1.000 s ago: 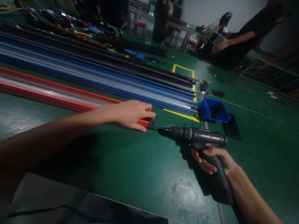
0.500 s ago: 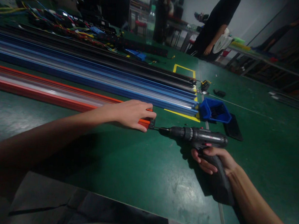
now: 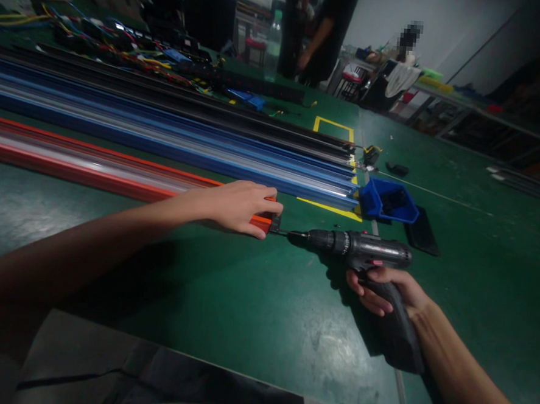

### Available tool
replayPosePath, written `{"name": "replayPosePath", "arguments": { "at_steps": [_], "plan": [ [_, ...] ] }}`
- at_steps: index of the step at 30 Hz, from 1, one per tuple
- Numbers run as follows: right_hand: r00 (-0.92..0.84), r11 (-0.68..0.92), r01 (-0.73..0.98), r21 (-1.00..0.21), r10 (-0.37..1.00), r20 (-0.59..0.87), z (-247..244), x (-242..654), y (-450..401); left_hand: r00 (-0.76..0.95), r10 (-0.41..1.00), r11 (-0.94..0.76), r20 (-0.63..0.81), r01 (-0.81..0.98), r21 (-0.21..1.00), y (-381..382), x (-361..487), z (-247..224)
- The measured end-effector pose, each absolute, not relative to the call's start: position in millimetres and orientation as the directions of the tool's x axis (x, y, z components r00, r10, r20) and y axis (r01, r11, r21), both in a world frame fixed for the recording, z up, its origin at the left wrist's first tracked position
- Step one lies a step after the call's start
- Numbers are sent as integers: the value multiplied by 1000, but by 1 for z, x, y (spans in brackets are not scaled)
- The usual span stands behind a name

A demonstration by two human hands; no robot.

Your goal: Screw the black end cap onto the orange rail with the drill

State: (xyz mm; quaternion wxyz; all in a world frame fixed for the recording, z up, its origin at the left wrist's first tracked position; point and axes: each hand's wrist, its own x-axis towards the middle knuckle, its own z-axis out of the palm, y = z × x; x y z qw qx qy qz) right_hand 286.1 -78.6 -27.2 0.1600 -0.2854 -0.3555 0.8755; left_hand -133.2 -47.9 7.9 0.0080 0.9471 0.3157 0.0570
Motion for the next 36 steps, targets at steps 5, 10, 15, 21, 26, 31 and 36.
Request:
{"name": "replayPosePath", "arguments": {
  "at_steps": [5, 10, 15, 21, 26, 31, 36],
  "plan": [
    [-809, -693, -68, -717, 459, -367, -32, 289, -76, 792, 605, -796, 85, 604, 35, -48, -133, 8],
    [-814, -695, -82, -715, 461, -355, -33, 290, -75, 793, 604, -797, 82, 602, 46, -47, -133, 7],
    [-836, -696, -95, -712, 444, -322, -31, 288, -76, 793, 604, -797, 81, 602, 54, -48, -133, 7],
    [-838, -696, -103, -711, 446, -315, -34, 290, -74, 793, 604, -797, 78, 601, 58, -48, -133, 7],
    [-830, -700, -99, -708, 450, -329, -33, 289, -75, 791, 605, -796, 92, 602, 61, -47, -134, 6],
    [-819, -703, -100, -704, 460, -342, -34, 290, -76, 794, 603, -798, 79, 602, 41, -48, -134, 7],
    [-817, -705, -101, -702, 461, -346, -35, 291, -76, 795, 601, -799, 79, 599, 50, -48, -133, 8]
  ]
}}
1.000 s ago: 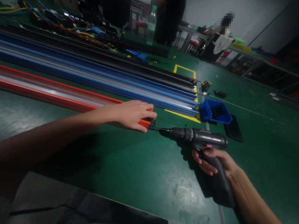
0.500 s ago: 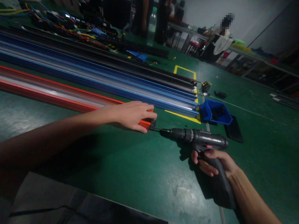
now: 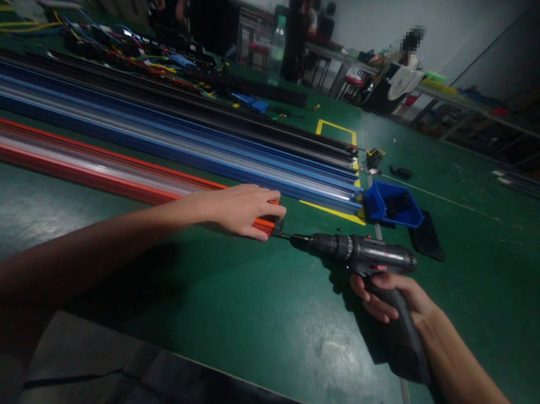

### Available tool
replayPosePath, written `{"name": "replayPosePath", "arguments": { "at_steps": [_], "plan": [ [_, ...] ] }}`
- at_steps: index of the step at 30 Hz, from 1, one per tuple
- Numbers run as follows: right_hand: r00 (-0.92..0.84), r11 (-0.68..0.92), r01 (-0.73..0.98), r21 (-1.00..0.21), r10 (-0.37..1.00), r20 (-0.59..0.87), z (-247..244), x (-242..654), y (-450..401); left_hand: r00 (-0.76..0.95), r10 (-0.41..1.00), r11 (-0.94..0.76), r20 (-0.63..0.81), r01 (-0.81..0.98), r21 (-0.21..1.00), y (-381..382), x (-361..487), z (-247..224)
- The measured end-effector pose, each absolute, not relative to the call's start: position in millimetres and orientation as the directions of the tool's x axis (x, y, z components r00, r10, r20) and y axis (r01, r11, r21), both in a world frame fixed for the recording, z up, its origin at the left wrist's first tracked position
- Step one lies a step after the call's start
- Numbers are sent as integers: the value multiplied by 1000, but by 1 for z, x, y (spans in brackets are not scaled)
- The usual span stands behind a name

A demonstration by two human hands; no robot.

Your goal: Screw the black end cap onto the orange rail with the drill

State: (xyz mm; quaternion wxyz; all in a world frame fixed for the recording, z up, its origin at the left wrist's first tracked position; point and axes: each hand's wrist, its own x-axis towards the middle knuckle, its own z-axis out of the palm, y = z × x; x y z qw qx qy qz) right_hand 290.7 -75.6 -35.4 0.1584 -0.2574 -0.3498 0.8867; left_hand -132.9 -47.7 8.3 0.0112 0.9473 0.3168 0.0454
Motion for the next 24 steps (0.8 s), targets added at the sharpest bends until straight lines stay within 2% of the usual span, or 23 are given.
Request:
{"name": "replayPosePath", "arguments": {
  "at_steps": [24],
  "plan": [
    [-812, -684, -80, -725, 466, -351, -32, 289, -75, 794, 599, -801, 108, 595, 71, -48, -134, 7]
  ]
}}
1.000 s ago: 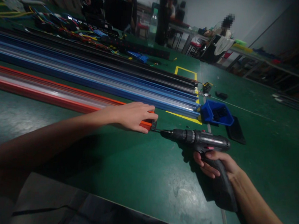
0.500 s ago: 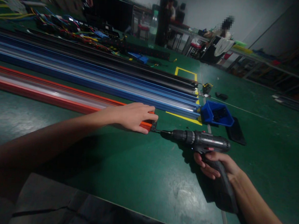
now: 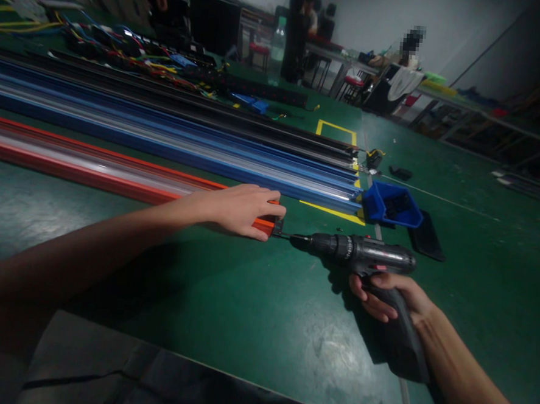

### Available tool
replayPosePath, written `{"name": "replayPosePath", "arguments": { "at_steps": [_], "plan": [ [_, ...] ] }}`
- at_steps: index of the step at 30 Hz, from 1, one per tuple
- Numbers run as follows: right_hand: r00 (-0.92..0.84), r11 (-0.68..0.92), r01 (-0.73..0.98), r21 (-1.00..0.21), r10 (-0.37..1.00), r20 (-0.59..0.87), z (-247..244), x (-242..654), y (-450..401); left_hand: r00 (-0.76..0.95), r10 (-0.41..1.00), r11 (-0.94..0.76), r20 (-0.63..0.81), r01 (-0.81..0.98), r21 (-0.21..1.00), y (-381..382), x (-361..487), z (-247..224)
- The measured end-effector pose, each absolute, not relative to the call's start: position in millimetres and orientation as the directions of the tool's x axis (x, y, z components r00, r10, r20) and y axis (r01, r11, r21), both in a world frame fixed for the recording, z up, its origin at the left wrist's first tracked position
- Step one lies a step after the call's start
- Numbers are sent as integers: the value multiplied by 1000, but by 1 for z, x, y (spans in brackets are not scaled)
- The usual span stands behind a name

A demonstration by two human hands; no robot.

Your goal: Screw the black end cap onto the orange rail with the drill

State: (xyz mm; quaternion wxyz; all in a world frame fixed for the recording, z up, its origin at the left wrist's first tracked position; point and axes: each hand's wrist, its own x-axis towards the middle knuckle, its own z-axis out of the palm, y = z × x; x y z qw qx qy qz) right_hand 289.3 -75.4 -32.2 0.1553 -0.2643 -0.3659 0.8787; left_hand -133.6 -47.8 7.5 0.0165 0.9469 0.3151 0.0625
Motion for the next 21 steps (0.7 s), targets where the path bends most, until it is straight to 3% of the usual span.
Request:
{"name": "replayPosePath", "arguments": {
  "at_steps": [21],
  "plan": [
    [-806, -713, -72, -697, 453, -380, -33, 291, -75, 792, 603, -797, 95, 599, 72, -48, -133, 9]
  ]
}}
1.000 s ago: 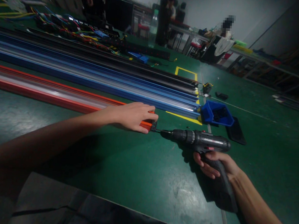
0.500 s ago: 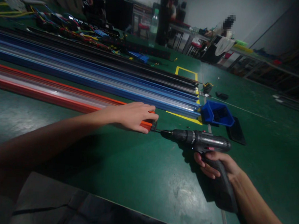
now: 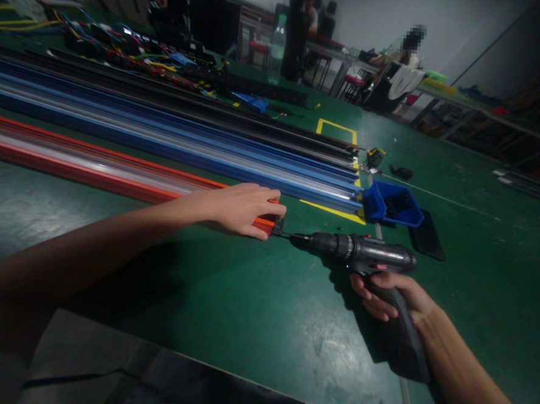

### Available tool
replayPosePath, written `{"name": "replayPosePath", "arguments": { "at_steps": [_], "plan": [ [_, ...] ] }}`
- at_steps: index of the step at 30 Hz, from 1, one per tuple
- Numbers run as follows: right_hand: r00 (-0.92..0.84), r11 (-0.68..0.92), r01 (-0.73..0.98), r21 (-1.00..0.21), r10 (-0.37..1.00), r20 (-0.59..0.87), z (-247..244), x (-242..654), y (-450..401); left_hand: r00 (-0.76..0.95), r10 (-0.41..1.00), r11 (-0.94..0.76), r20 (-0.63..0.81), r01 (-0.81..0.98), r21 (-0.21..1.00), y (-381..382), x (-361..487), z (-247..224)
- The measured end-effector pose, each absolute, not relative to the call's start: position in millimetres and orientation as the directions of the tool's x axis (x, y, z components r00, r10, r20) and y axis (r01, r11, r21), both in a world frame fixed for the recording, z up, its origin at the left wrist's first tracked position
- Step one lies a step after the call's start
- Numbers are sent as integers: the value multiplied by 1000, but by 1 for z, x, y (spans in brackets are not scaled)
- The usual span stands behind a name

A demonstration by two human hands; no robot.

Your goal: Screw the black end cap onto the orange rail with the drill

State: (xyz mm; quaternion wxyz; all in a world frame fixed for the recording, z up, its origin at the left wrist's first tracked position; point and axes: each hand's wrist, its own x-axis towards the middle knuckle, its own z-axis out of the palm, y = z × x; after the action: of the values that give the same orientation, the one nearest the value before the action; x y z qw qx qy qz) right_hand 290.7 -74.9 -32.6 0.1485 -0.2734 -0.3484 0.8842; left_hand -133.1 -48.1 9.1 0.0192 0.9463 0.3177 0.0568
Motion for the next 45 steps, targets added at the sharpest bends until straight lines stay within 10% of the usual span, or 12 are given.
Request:
{"name": "replayPosePath", "arguments": {
  "at_steps": [45],
  "plan": [
    [-819, -710, -83, -699, 448, -357, -31, 288, -76, 795, 601, -799, 79, 596, 78, -47, -133, 8]
  ]
}}
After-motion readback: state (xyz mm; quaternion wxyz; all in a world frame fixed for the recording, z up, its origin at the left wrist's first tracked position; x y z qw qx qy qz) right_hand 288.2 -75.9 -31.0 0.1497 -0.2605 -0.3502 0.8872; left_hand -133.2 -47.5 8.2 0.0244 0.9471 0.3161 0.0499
